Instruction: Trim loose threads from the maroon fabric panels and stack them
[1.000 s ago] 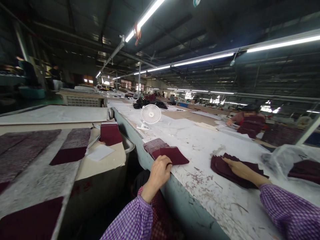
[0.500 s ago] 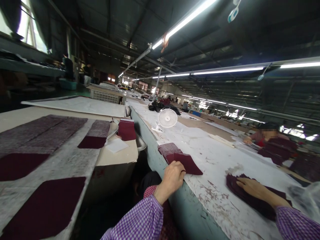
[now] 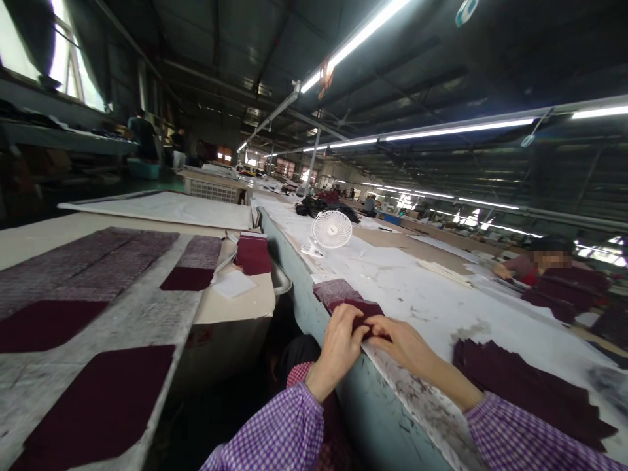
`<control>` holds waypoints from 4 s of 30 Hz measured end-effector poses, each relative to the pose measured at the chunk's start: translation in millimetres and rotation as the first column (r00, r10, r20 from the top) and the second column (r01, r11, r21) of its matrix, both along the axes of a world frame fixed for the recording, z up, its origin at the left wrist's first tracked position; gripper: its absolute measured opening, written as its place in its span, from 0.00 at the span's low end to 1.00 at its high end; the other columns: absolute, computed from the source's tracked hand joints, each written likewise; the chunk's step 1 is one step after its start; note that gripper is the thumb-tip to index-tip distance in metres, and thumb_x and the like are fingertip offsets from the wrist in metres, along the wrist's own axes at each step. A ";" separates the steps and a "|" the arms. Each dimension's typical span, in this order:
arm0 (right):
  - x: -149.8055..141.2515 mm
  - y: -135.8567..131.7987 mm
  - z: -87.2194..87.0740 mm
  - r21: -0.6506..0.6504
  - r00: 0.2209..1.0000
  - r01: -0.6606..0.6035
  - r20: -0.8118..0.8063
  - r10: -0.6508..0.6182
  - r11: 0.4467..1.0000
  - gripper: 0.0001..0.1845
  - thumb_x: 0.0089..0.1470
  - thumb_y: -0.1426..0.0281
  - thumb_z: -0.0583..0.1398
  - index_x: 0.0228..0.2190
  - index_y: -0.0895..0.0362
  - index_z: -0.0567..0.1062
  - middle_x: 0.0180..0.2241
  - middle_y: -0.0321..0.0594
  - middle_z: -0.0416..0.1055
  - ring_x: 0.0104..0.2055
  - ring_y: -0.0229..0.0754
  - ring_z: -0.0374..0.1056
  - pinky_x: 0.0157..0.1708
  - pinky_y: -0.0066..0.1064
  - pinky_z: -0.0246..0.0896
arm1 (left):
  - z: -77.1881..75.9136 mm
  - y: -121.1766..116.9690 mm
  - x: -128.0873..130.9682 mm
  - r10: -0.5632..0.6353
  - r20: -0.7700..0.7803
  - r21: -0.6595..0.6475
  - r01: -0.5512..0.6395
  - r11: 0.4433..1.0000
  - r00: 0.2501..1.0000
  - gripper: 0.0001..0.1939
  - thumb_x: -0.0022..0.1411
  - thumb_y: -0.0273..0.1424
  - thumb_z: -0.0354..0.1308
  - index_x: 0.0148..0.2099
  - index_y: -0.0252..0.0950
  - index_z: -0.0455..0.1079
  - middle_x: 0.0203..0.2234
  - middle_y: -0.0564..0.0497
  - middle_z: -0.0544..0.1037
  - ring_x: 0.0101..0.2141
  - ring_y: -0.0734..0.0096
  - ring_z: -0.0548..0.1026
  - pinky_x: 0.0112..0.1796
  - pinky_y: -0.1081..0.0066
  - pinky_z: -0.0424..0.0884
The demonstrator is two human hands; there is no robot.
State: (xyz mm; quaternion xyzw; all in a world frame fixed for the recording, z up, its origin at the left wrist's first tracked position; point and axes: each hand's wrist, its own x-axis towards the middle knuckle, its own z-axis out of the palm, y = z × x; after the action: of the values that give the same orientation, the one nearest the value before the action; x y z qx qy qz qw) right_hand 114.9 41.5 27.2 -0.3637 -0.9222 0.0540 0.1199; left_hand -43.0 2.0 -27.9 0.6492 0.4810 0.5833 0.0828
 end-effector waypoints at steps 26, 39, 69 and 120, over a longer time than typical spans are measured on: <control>16.7 42.6 -16.3 -0.646 0.765 0.035 -0.474 -0.437 0.762 0.18 0.42 0.55 0.62 0.22 0.56 0.64 0.17 0.28 0.59 0.20 0.32 0.53 0.22 0.27 0.46 | 10.6 3.8 -0.6 0.208 -0.520 0.124 -0.167 0.978 0.828 0.10 0.61 0.22 0.51 0.43 0.38 0.69 0.38 0.49 0.70 0.38 0.64 0.66 0.38 0.63 0.63; 20.0 47.0 -16.8 -0.708 0.640 0.061 -0.513 -0.572 0.703 0.12 0.42 0.62 0.61 0.22 0.55 0.65 0.18 0.34 0.64 0.21 0.35 0.61 0.22 0.27 0.55 | -3.0 -3.3 -5.1 0.282 -0.481 0.201 -0.209 0.957 0.830 0.10 0.60 0.21 0.49 0.38 0.36 0.70 0.30 0.49 0.69 0.35 0.64 0.65 0.38 0.61 0.61; 90.8 60.4 31.2 -0.503 0.445 0.162 -0.730 -0.518 0.849 0.19 0.43 0.52 0.62 0.25 0.52 0.64 0.22 0.35 0.64 0.25 0.39 0.61 0.25 0.31 0.58 | 18.1 20.9 -6.0 0.052 -0.533 -0.044 -0.090 0.995 0.845 0.12 0.62 0.38 0.54 0.35 0.34 0.72 0.35 0.46 0.75 0.42 0.61 0.69 0.46 0.60 0.63; 132.2 27.9 3.8 -0.015 0.998 0.061 -0.020 -0.061 0.998 0.11 0.53 0.70 0.55 0.31 0.55 0.77 0.31 0.41 0.73 0.32 0.42 0.67 0.34 0.30 0.57 | 24.3 34.0 98.4 -0.199 -0.697 -0.229 0.048 0.972 0.689 0.14 0.61 0.24 0.48 0.38 0.40 0.75 0.33 0.48 0.73 0.38 0.64 0.72 0.36 0.68 0.68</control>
State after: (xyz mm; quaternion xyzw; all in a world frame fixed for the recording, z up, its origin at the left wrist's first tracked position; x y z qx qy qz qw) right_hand 247.1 69.5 31.0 -0.3918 -0.9090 0.0608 0.1284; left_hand 55.4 36.0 -3.6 0.8444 0.4844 0.2286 -0.0090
